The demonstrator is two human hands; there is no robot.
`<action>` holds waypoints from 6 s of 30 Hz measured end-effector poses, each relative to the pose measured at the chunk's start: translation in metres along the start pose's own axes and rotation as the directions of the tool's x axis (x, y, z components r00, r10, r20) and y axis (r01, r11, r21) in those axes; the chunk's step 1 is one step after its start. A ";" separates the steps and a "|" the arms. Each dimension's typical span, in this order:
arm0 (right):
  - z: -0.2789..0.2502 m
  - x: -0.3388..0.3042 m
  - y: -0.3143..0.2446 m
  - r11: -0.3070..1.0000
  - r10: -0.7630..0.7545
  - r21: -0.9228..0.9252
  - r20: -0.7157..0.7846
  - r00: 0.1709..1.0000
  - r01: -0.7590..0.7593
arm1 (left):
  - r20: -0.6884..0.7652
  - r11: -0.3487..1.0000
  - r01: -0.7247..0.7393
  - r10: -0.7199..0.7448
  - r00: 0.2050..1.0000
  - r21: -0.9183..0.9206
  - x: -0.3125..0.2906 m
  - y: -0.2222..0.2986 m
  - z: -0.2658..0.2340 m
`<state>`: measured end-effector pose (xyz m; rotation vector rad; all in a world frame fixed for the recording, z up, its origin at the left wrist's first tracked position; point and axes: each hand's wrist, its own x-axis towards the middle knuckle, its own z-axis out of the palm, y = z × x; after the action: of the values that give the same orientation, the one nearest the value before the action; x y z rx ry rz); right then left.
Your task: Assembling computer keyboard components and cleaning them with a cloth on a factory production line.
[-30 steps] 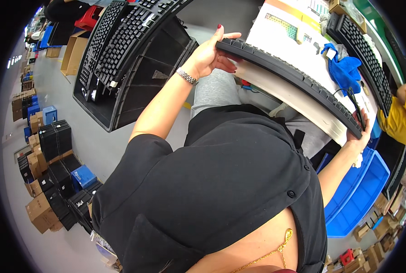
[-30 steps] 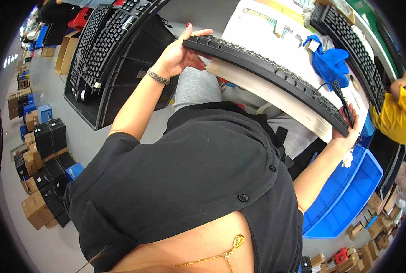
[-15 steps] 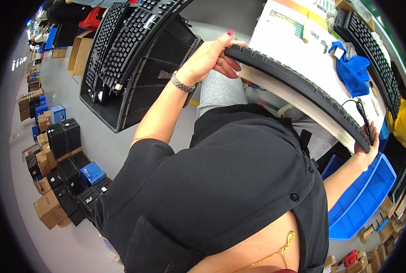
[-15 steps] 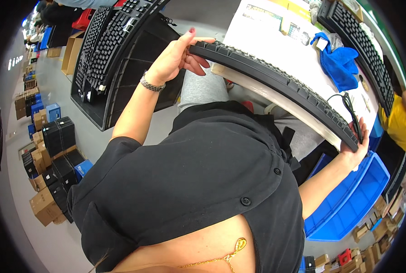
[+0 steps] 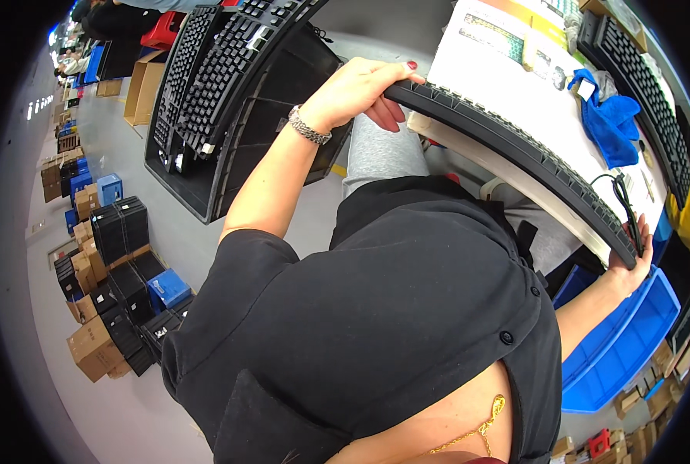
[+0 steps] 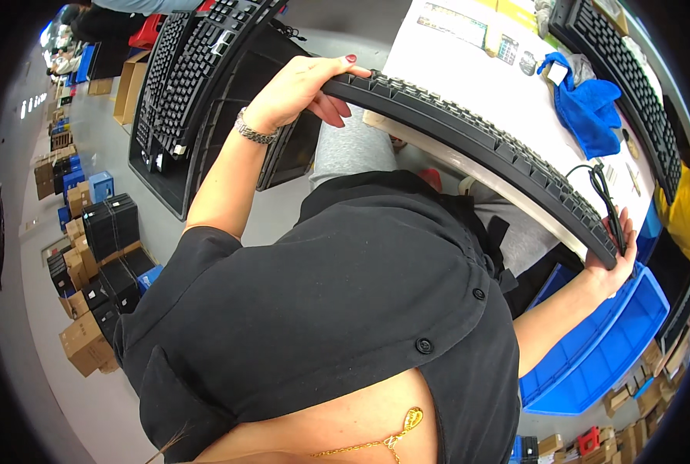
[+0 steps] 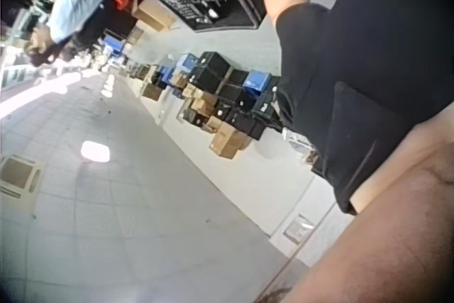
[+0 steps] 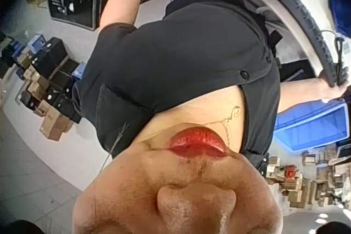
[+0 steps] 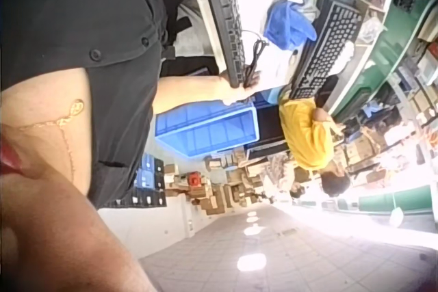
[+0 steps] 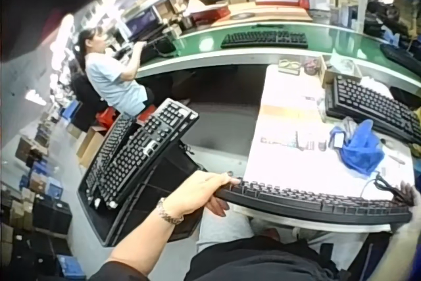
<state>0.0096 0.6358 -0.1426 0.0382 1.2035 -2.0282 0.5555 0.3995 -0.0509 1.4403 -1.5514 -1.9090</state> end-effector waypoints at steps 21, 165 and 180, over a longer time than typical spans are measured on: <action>0.008 0.004 0.005 0.972 -0.124 -0.218 -0.157 0.980 0.088 | -0.047 1.000 -0.006 0.006 0.999 0.001 0.005 0.008 0.006; 0.110 -0.050 0.147 -0.181 -0.760 -0.866 0.424 0.492 0.467 | -0.635 0.897 -0.417 0.238 0.735 -0.147 0.121 -0.016 0.062; 0.021 0.013 0.040 -0.284 -0.831 -0.790 0.485 0.271 0.543 | -0.620 0.792 -0.610 0.478 0.622 -0.002 0.105 -0.036 0.057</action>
<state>0.0326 0.6009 -0.1656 -1.4592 3.0135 -1.6918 0.4731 0.3691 -0.1390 1.1203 -1.2250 -1.0661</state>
